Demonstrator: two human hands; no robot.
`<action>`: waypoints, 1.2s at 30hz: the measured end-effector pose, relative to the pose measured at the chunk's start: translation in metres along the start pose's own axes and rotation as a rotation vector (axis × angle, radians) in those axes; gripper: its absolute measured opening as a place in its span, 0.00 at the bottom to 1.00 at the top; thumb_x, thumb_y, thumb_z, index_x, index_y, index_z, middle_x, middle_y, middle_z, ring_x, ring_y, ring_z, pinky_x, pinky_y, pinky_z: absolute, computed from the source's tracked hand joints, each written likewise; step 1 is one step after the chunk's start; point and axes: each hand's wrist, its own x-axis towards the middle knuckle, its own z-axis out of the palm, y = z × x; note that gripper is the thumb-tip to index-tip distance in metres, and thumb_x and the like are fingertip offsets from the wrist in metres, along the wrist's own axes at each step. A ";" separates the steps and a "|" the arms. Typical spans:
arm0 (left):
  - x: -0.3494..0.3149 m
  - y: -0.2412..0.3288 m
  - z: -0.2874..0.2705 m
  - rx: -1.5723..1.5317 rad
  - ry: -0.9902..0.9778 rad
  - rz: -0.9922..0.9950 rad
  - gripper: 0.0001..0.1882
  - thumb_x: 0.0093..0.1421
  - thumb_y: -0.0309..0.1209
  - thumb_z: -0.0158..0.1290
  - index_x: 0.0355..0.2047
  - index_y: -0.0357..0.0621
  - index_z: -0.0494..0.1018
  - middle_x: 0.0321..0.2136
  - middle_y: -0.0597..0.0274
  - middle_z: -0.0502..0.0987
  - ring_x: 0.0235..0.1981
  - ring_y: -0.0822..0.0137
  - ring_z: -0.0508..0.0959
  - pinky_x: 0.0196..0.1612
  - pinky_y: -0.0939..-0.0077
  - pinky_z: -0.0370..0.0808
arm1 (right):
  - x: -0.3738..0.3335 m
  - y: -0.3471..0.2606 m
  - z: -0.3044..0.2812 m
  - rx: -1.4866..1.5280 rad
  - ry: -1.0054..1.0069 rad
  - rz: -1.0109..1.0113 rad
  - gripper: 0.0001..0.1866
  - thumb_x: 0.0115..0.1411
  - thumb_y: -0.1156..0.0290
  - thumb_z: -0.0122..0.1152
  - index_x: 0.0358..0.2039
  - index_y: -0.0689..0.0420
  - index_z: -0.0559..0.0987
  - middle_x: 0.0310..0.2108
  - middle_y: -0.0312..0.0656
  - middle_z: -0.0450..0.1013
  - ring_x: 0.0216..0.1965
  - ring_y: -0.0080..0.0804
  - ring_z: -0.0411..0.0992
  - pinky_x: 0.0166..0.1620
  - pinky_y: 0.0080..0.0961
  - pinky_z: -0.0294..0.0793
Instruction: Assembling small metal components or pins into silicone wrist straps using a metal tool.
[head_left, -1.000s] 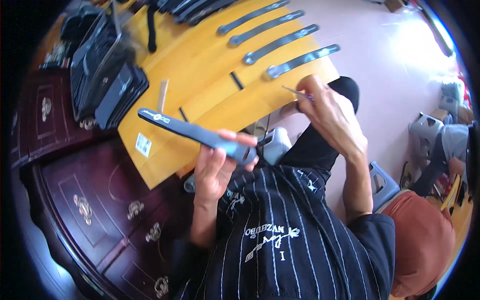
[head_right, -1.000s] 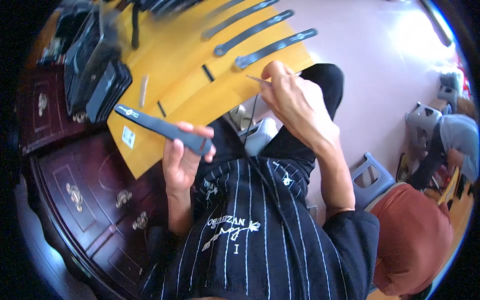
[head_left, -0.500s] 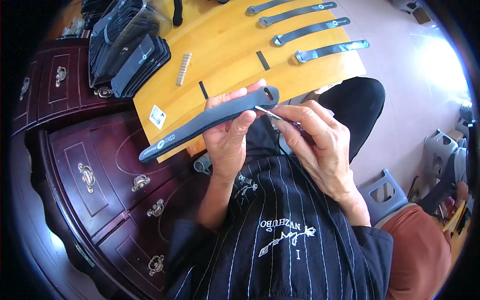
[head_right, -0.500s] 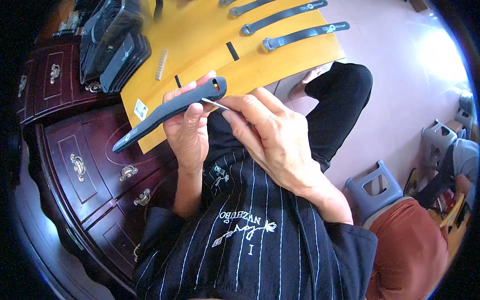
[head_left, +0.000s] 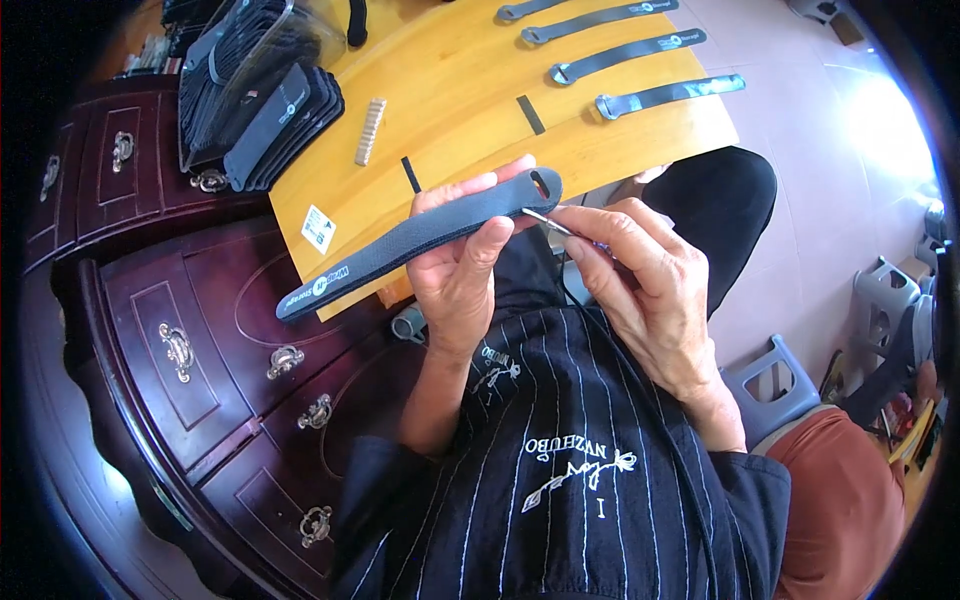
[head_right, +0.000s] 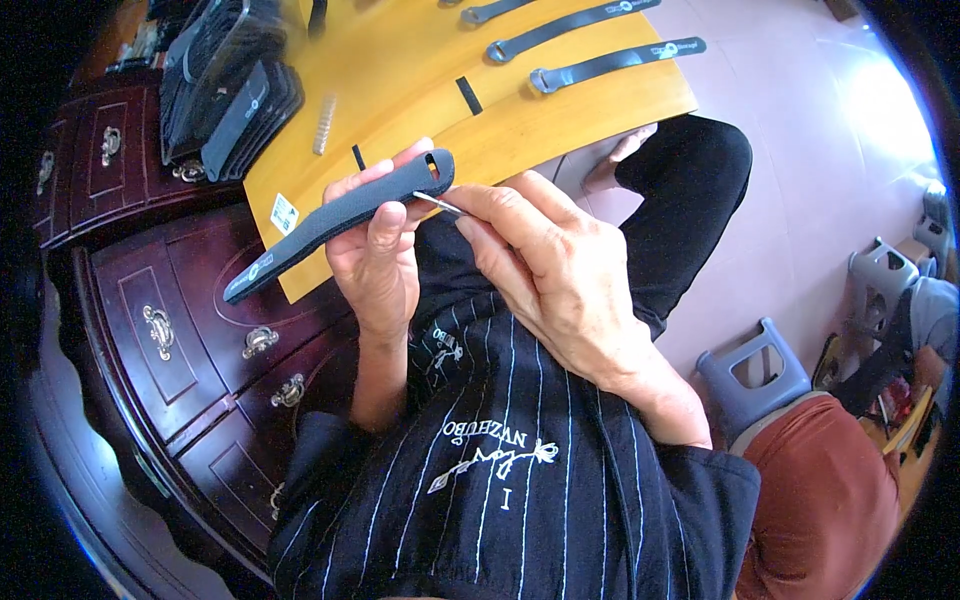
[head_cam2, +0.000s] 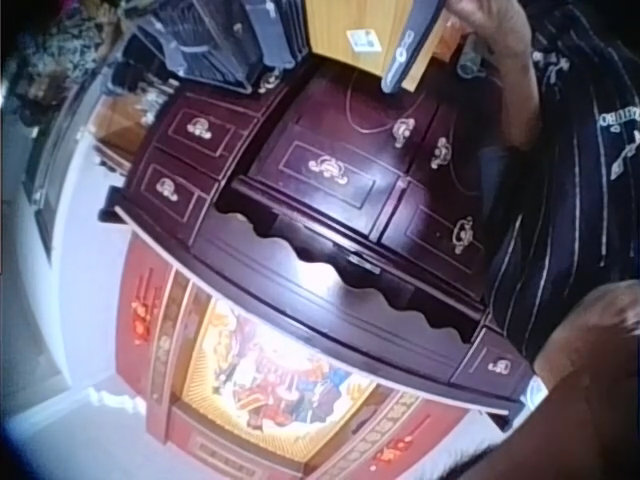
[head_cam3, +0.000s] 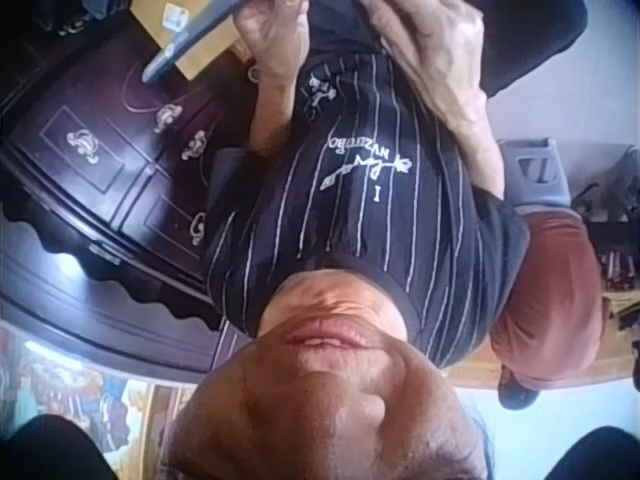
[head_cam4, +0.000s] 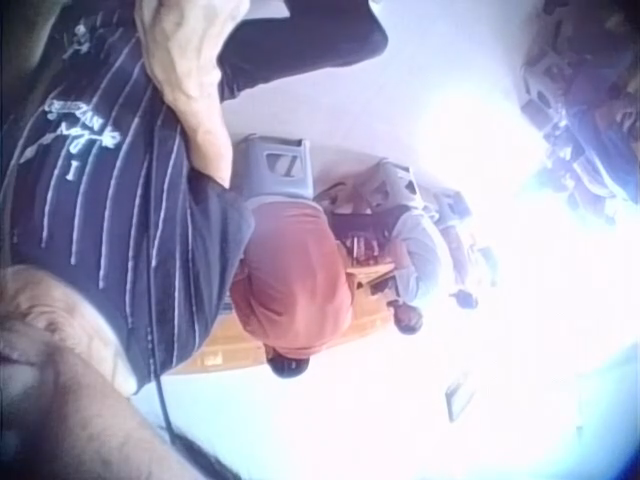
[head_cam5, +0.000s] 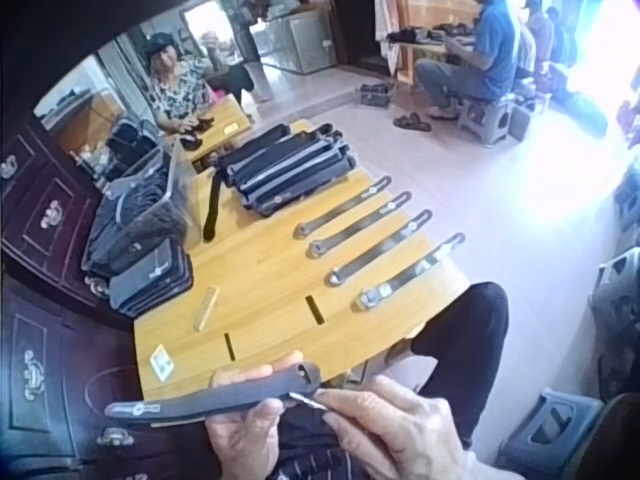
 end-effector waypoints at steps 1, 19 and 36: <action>0.000 0.000 0.000 -0.009 0.000 -0.005 0.16 0.61 0.24 0.51 0.48 0.35 0.62 0.49 0.33 0.69 0.51 0.52 0.72 0.50 0.64 0.76 | 0.000 0.000 0.000 0.015 -0.004 0.005 0.12 0.57 0.72 0.58 0.43 0.54 0.76 0.31 0.40 0.71 0.27 0.36 0.74 0.30 0.26 0.73; 0.004 -0.003 0.000 0.075 -0.020 0.027 0.16 0.60 0.20 0.50 0.47 0.34 0.61 0.48 0.33 0.69 0.51 0.52 0.73 0.50 0.63 0.76 | 0.002 0.009 -0.001 -0.010 -0.005 0.017 0.11 0.57 0.71 0.58 0.41 0.55 0.76 0.28 0.40 0.70 0.25 0.35 0.73 0.28 0.26 0.72; 0.007 0.001 -0.017 0.872 -0.094 0.419 0.20 0.55 0.21 0.57 0.45 0.32 0.62 0.44 0.30 0.71 0.44 0.46 0.76 0.45 0.63 0.77 | 0.010 0.008 0.017 -0.081 0.088 0.004 0.12 0.57 0.71 0.58 0.42 0.51 0.76 0.26 0.37 0.69 0.24 0.33 0.73 0.25 0.26 0.70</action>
